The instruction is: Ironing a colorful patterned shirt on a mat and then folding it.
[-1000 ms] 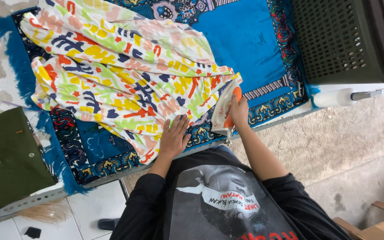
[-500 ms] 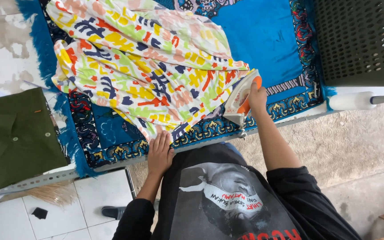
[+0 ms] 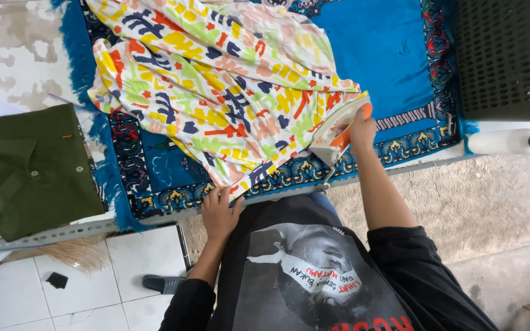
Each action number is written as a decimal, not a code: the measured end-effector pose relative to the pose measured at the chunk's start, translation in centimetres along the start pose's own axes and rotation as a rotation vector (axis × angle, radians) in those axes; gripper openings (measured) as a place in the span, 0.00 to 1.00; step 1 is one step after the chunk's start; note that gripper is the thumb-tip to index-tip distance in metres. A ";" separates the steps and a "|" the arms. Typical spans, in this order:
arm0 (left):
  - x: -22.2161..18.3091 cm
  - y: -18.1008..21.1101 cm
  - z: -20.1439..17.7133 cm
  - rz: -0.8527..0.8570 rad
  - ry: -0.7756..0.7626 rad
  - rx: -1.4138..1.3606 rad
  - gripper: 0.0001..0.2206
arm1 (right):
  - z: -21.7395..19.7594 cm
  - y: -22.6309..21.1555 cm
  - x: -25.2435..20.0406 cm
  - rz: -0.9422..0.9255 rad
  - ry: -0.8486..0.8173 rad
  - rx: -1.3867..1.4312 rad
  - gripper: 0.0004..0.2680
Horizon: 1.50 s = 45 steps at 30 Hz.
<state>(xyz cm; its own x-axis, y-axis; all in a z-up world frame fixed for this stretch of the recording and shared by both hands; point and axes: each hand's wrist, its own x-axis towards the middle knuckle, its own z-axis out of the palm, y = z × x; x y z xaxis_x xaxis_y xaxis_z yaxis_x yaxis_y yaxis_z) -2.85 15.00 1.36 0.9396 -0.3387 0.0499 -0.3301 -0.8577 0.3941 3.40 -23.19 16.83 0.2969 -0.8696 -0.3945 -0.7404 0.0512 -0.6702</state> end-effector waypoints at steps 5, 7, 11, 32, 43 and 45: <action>-0.2 -1.0 0.2 -0.024 -0.076 -0.009 0.21 | -1.1 3.9 8.4 -0.084 -0.032 -0.037 0.26; 0.0 -1.3 0.1 0.009 -0.075 0.034 0.20 | -1.4 4.4 7.7 -0.107 -0.059 -0.044 0.26; 0.2 -1.0 -0.2 0.058 -0.044 0.056 0.17 | -0.6 6.0 3.9 -0.086 -0.217 -0.041 0.25; -0.2 3.5 0.0 -0.812 0.058 -0.554 0.20 | -8.2 5.9 16.2 -0.287 -0.495 -0.409 0.15; -1.4 2.6 2.6 -0.949 0.214 -0.819 0.20 | -10.6 0.6 13.7 -0.771 -0.755 -1.077 0.16; -1.0 2.6 2.3 -0.978 0.297 -0.906 0.19 | -8.3 0.6 14.4 -0.870 -0.764 -1.120 0.16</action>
<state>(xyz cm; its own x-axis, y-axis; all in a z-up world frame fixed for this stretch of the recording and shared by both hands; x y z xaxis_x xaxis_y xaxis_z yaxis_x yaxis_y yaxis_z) -4.83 12.19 0.24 0.7747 0.4484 -0.4459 0.5417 -0.1066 0.8338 2.27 -39.78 15.99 0.8041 0.0120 -0.5943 -0.1397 -0.9680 -0.2086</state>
